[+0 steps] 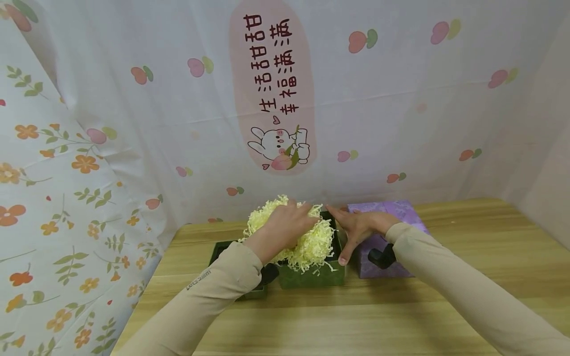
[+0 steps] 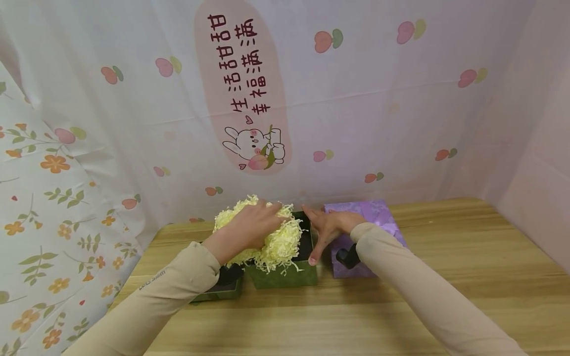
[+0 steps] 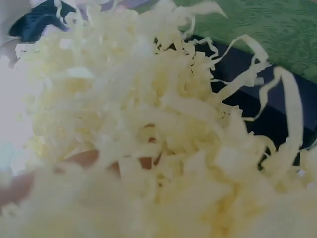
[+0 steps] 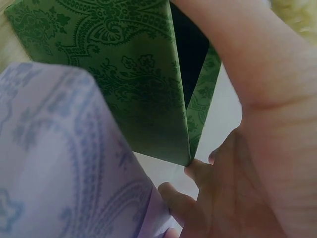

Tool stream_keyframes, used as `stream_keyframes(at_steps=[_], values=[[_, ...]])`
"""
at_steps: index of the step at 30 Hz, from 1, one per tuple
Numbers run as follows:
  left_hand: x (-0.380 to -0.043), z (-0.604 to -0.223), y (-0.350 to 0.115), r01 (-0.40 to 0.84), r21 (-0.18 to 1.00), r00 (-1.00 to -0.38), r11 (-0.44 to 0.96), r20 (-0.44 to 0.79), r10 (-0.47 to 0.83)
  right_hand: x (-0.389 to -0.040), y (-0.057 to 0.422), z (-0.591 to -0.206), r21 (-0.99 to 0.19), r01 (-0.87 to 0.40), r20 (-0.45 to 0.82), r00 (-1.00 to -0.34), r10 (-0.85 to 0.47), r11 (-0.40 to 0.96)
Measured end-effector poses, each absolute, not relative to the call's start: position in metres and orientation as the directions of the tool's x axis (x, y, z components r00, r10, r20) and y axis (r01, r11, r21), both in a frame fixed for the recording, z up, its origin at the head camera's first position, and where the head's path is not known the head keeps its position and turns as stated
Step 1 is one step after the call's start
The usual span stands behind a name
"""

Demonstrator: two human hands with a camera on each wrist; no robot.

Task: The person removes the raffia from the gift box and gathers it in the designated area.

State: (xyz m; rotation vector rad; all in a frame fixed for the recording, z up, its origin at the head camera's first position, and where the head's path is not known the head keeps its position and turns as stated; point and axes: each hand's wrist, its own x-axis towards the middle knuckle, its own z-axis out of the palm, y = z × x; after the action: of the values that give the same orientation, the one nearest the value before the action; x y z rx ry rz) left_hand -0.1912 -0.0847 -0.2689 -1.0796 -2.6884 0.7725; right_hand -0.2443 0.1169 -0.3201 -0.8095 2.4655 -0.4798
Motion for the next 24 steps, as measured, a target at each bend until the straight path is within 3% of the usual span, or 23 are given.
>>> stream_keyframes(at_steps=[11, 19, 24], values=[[-0.162, -0.251, -0.101, 0.653, -0.432, -0.679, 0.622, 0.029, 0.734, -0.244, 0.116, -0.319, -0.461, -0.454, -0.344, -0.701, -0.625, 0.763], [-0.133, -0.263, -0.109, 0.706, -0.412, -0.593, 0.576, 0.099, 0.799, -0.244, 0.114, -0.32, -0.444, -0.457, -0.349, -0.704, -0.619, 0.77], [-0.117, -0.272, -0.11, 0.735, -0.382, -0.572, 0.56, 0.093, 0.815, -0.244, 0.114, -0.32, -0.418, -0.489, -0.335, -0.7, -0.63, 0.766]])
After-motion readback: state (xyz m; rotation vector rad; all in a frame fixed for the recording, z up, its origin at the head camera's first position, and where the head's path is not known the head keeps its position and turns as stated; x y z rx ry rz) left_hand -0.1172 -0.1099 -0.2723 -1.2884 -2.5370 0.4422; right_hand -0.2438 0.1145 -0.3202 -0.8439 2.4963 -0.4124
